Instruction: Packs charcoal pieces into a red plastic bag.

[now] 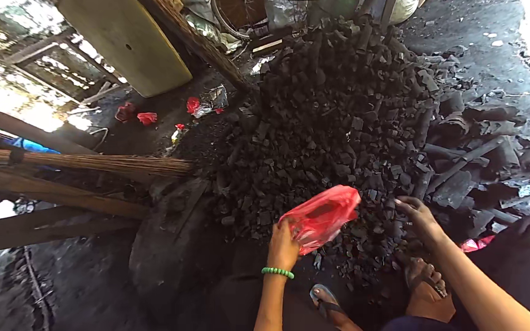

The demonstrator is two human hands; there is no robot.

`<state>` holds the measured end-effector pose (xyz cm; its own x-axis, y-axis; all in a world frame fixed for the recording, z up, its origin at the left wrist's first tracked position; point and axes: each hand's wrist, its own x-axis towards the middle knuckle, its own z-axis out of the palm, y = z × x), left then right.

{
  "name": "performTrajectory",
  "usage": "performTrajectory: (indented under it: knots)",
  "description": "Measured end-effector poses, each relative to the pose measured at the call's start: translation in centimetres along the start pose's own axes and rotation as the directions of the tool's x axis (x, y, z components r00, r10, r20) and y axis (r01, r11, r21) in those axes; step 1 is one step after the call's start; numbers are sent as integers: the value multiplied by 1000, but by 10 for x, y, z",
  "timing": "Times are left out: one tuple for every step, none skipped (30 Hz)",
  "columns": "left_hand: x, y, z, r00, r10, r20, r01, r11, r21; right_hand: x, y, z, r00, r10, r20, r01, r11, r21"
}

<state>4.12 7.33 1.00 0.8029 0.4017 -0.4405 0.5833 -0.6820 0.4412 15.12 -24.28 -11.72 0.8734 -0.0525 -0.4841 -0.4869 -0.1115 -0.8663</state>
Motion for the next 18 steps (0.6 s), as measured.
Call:
performTrajectory:
  knots:
    - [4, -7, -1, 999, -35, 2, 35, 999, -12, 7, 24, -6, 975, 42, -219, -60, 995, -76]
    - [7, -13, -1, 998, -67, 6, 67, 998, -9, 12, 46, -12, 931, 113, -346, -155, 983, -97]
    - [10, -18, -2, 996, -91, 7, 91, 996, -4, 15, 64, -16, 891, 211, -403, -260, 963, -71]
    - [12, -22, -3, 994, -108, 5, 108, 994, 1, 21, 80, -16, 854, 303, -424, -355, 934, -46]
    - [14, -24, -3, 993, -114, 3, 114, 993, 1, 26, 90, -13, 839, 365, -404, -415, 909, -39]
    - [17, -25, -4, 994, -111, 2, 111, 994, -2, 30, 94, -6, 850, 386, -358, -433, 899, -59]
    - [20, -25, -4, 994, -109, 7, 109, 994, -1, 32, 93, 3, 876, 374, -304, -423, 899, -111]
    - [23, -25, -3, 994, -109, 20, 109, 994, 6, 31, 92, 15, 904, 341, -256, -392, 902, -182]
    - [25, -26, -2, 993, -112, 36, 112, 994, 18, 29, 93, 28, 926, 293, -237, -347, 909, -233]
    - [27, -27, -1, 992, -120, 50, 119, 992, 30, 24, 92, 41, 937, 250, -242, -316, 904, -287]
    - [29, -27, 0, 990, -128, 55, 126, 991, 35, 16, 89, 54, 939, 212, -271, -301, 887, -349]
    - [31, -27, 2, 990, -134, 52, 133, 991, 36, 9, 88, 66, 942, 157, -297, -274, 869, -411]
    - [33, -26, 3, 988, -143, 50, 142, 989, 37, 2, 86, 76, 949, 96, -299, -237, 845, -480]
    - [35, -26, 4, 987, -151, 47, 150, 988, 37, -3, 84, 87, 963, 34, -266, -182, 812, -555]
    - [37, -25, 5, 987, -156, 36, 155, 987, 34, -5, 82, 98, 978, -6, -207, -128, 769, -626]
    - [38, -25, 6, 988, -156, 22, 155, 988, 26, -4, 79, 108, 989, -29, -142, -77, 724, -685]
    - [39, -24, 7, 988, -153, 9, 153, 988, 15, -3, 76, 116, 996, -23, -86, -47, 680, -732]
    - [40, -22, 8, 989, -148, -4, 148, 989, 7, 0, 71, 123, 998, 4, -55, -45, 645, -763]
